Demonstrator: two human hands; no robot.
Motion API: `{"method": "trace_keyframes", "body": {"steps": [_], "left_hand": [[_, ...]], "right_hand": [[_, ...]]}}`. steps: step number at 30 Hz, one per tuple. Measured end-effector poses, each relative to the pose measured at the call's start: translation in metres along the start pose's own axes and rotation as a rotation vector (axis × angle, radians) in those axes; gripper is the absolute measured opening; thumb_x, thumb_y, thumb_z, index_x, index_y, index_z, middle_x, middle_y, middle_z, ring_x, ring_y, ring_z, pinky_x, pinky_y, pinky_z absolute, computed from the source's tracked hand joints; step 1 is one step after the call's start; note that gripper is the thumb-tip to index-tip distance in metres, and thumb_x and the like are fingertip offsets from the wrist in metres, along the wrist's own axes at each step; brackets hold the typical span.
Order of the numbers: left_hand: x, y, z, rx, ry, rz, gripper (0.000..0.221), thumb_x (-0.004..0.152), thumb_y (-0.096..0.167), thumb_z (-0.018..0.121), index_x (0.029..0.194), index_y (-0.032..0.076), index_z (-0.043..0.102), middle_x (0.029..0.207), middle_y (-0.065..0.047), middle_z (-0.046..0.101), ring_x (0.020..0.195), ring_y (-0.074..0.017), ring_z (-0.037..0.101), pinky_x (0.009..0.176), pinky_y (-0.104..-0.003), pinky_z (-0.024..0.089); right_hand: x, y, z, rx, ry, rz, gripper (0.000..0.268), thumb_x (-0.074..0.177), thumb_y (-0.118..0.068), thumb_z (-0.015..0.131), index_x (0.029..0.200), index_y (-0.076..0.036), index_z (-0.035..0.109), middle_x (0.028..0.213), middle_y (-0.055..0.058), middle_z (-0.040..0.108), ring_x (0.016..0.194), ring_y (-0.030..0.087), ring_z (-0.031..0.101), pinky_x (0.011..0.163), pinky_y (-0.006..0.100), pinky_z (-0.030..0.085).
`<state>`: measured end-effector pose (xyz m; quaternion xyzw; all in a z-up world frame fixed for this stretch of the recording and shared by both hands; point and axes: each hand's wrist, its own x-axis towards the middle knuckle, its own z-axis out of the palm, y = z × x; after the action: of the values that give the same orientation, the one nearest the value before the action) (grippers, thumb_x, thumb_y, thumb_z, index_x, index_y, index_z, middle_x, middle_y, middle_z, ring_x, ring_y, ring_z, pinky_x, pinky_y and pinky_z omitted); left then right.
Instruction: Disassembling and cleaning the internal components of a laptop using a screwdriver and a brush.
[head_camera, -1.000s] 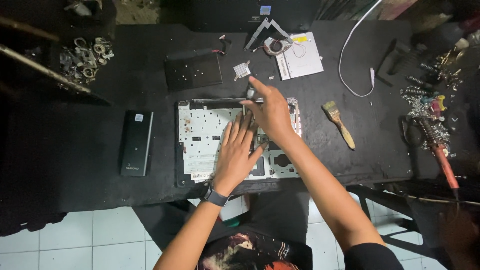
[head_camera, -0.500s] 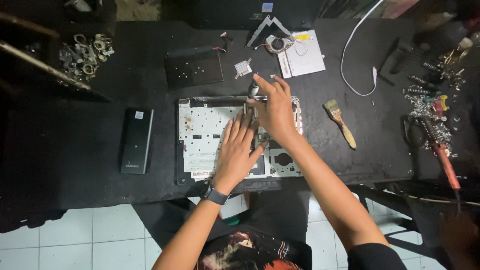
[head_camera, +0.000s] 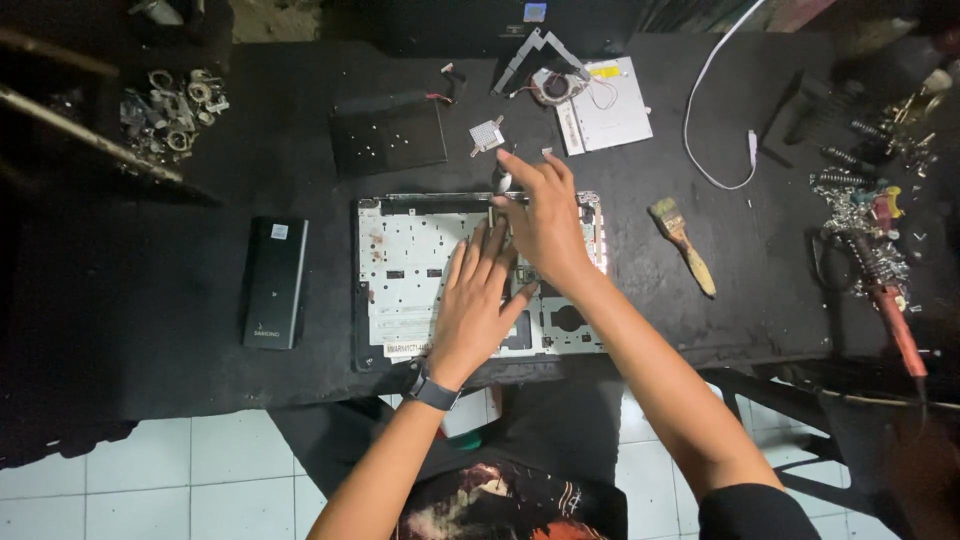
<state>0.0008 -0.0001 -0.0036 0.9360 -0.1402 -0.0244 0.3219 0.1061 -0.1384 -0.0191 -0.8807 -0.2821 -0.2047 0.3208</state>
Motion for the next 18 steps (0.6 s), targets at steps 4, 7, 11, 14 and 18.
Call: {"method": "trace_keyframes", "body": {"steps": [4,7,11,14,18], "left_hand": [[-0.001,-0.002,0.003,0.014,-0.006,-0.006,0.062,0.104,0.049,0.049,0.151,0.009,0.043,0.167,-0.013,0.029,0.156,-0.0302,0.017,0.128,-0.047,0.006],[-0.002,0.000,0.000,0.005,0.000,-0.004,0.061,0.104,0.048,0.050,0.150,0.009,0.044,0.167,-0.013,0.029,0.156,-0.0304,0.016,0.128,-0.048,0.006],[-0.001,0.002,-0.002,0.014,0.014,0.011,0.059,0.104,0.047,0.051,0.147,0.007,0.047,0.165,-0.015,0.033,0.156,-0.0319,0.018,0.128,-0.049,0.008],[-0.001,0.004,-0.005,-0.008,0.024,0.005,0.059,0.104,0.048,0.050,0.145,0.005,0.050,0.164,-0.016,0.034,0.156,-0.0318,0.019,0.128,-0.048,0.007],[-0.001,0.002,-0.002,0.003,0.031,0.014,0.058,0.104,0.047,0.052,0.144,0.006,0.050,0.165,-0.016,0.033,0.155,-0.0321,0.020,0.128,-0.048,0.008]], "right_hand": [[-0.001,-0.011,0.001,-0.070,0.025,0.046,0.055,0.086,-0.010,0.085,0.135,-0.008,0.060,0.086,0.005,0.064,0.088,0.026,0.065,0.107,0.063,0.038],[-0.004,-0.005,0.006,-0.070,0.052,0.010,0.064,0.086,-0.005,0.084,0.142,-0.008,0.054,0.091,0.008,0.067,0.091,0.027,0.069,0.109,0.066,0.035],[-0.007,0.002,0.007,-0.095,0.095,-0.019,0.064,0.083,-0.007,0.088,0.138,-0.006,0.055,0.089,0.007,0.067,0.088,0.026,0.069,0.108,0.067,0.035],[0.003,-0.015,-0.006,0.009,0.043,0.003,0.068,0.091,-0.004,0.080,0.148,-0.010,0.044,0.099,0.010,0.069,0.102,0.030,0.068,0.112,0.070,0.030],[-0.011,0.007,0.014,-0.086,0.074,-0.001,0.058,0.084,-0.005,0.085,0.136,-0.004,0.060,0.086,0.004,0.068,0.083,0.023,0.067,0.106,0.062,0.040]]}}
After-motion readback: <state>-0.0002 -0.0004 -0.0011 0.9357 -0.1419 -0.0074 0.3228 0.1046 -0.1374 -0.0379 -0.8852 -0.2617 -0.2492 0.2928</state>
